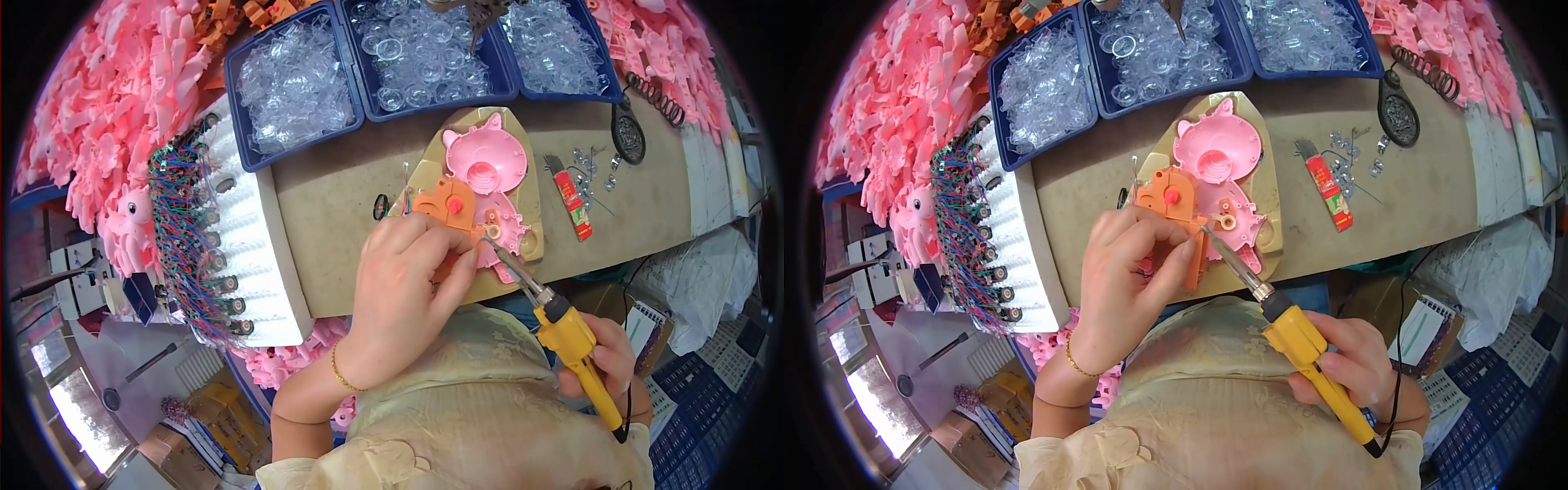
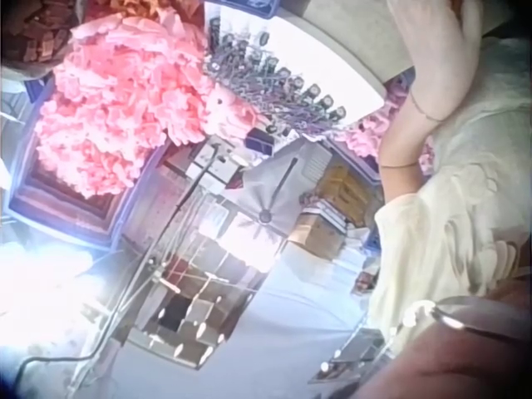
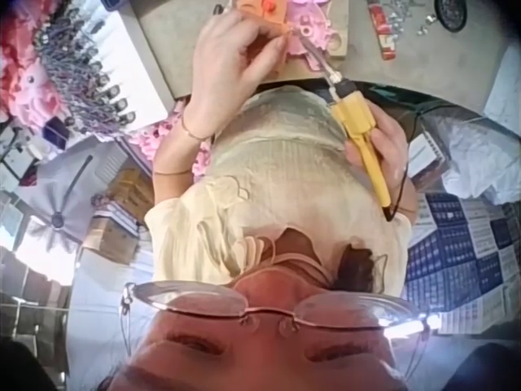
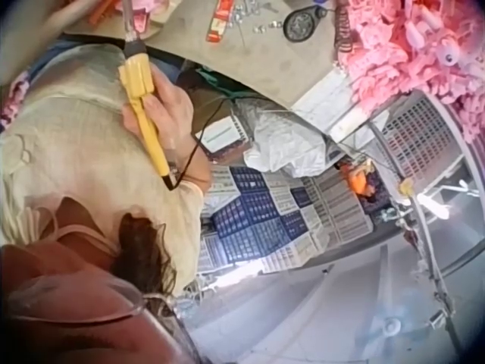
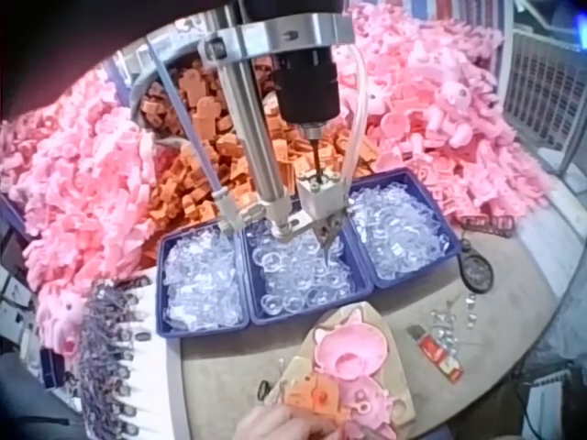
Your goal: Assembling plastic toy ponies by soldering internal wires, inserting mechanical parts, and fastening body halves with screws.
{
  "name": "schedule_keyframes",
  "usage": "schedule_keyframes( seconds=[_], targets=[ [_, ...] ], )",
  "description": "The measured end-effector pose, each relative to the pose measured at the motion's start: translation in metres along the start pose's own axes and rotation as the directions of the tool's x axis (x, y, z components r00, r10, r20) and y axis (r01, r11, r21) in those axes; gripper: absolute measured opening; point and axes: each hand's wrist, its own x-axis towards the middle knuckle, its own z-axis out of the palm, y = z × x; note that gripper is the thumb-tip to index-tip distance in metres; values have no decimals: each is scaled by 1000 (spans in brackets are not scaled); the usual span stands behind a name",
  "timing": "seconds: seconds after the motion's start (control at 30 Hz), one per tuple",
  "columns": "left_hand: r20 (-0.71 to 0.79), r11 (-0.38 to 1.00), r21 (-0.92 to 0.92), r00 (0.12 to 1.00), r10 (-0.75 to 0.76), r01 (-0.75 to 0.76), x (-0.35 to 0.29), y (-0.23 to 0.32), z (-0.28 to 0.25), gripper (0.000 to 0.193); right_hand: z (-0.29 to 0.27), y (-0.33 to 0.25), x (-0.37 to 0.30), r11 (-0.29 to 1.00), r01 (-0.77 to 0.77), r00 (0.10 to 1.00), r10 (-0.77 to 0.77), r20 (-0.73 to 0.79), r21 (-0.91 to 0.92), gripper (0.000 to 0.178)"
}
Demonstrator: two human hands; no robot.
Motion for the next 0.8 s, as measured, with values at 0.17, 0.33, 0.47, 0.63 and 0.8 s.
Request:
schedule_keyframes(
  seconds=[0.17, 0.33, 0.47, 0.63, 0.8],
  targets=[
    [8, 1000, -7, 1000, -2, 2, 3, 2, 1, 5, -12, -3, -18, 870, -381, 925, 357, 132, 314, 60],
    [-5, 1000, -7, 1000, 28, -28, 7, 3, 2, 7, -10, 3, -11, 961, -134, 964, 183, -192, 244, 60],
    [4, 1000, -4, 1000, 2, -2, 3, 8, -2, 5, -24, -8, -6, 857, -356, 792, 488, -367, 372, 48],
    [-14, 1000, 14, 1000, -22, 22, -2, 5, -4, 7, -99, 14, 10, 896, -425, 554, 368, -746, 127, 43],
    [-8, 999, 33, 1000, -23, 23, -2, 6, -8, 6, -143, 34, 45, 809, -587, 603, 417, -680, -25, 41]
  ],
)
